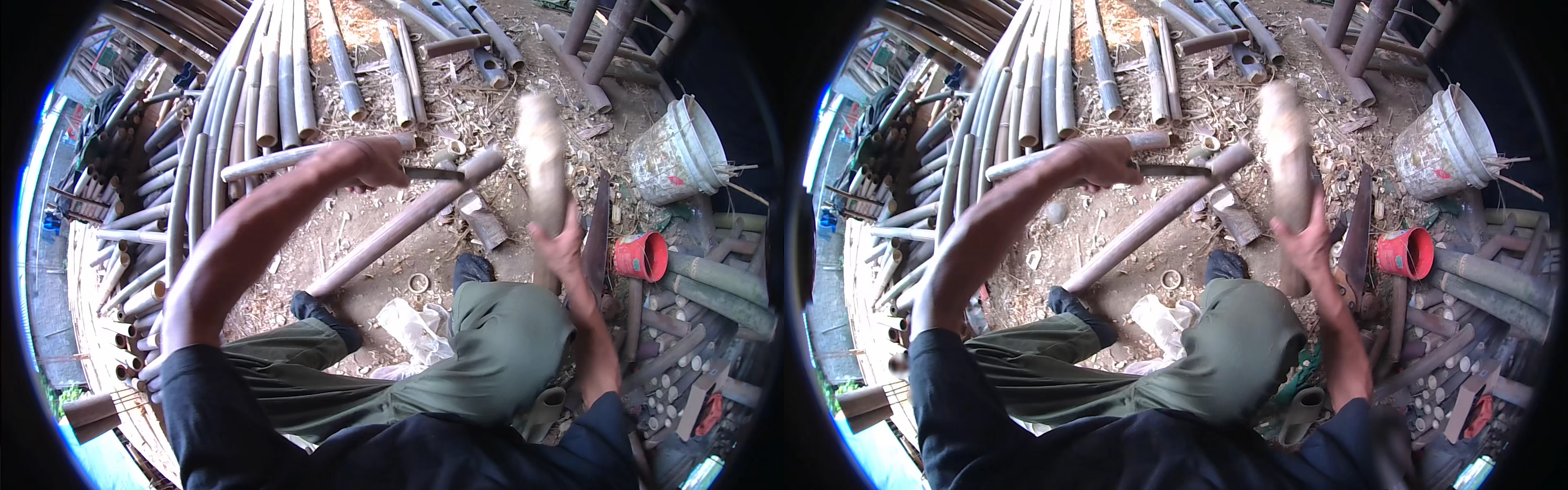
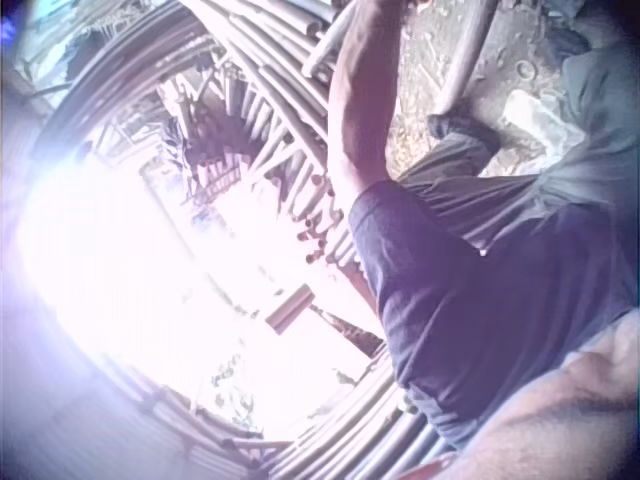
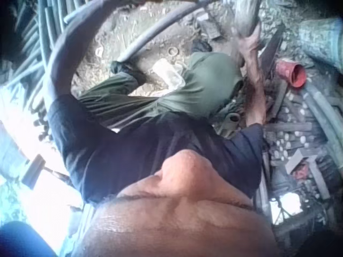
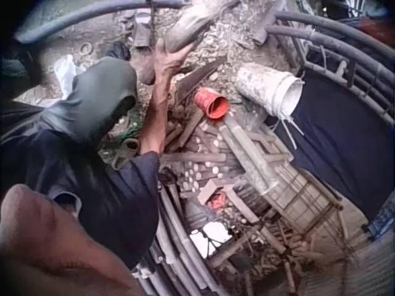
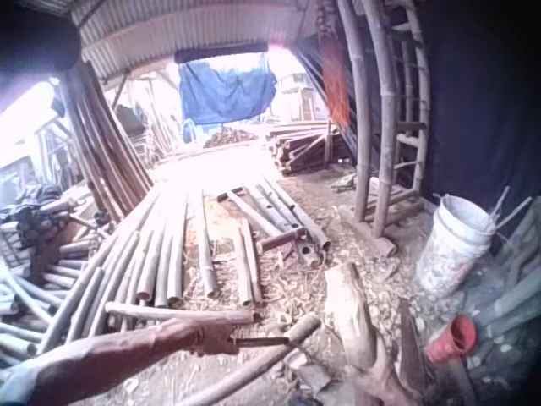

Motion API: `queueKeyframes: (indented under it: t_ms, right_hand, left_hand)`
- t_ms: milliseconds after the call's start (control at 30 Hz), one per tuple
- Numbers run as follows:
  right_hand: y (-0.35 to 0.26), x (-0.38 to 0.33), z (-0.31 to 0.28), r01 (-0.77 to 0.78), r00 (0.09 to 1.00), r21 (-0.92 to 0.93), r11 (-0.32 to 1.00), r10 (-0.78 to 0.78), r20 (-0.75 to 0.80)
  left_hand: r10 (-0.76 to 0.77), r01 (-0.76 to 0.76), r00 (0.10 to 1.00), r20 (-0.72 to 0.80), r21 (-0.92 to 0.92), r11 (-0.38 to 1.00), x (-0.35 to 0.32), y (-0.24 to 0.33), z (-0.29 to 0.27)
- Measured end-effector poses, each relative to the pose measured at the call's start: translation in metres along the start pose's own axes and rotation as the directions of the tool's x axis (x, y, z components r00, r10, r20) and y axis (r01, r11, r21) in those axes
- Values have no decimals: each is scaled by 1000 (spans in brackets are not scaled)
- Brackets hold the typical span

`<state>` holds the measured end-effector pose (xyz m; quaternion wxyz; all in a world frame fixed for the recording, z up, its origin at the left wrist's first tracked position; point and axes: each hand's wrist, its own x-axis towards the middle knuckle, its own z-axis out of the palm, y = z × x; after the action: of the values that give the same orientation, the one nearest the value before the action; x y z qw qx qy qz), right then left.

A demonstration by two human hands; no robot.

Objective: The person sits on the ground and uses a knife and a wooden mallet to split bamboo poles. They first split a short segment, then use a chisel and mallet to split a longer pole lengthwise, and finally smooth the split edges with a knife.

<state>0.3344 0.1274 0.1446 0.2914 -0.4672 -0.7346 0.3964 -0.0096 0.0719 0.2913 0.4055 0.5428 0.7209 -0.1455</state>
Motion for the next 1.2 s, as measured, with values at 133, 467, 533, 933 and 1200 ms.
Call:
queueKeyframes:
  t_ms: [133, 467, 533, 933, 1200]
  right_hand:
    - [-95, 41, -66, 377, 908, -27, 926, -375, -188]
    - [-259, 64, -103, 689, 718, 22, 725, -677, -163]
    - [-286, 75, -105, 760, 587, -90, 644, -738, -332]
    - [-305, 107, -20, 671, 734, -671, 315, -409, 542]
    - [-319, 178, -6, 753, 455, -514, 412, -889, -45]
  left_hand:
    - [64, -81, 936, -347, -37, 996, -93, -10, -46]
    - [-127, -296, 569, -813, -347, 890, -78, -31, 62]
    - [-94, -277, 514, -852, -269, 923, -67, -28, 77]
    - [-116, -227, 635, -764, -328, 917, -80, -50, 87]
    - [-62, -285, 630, -774, -305, 909, -95, -30, 91]
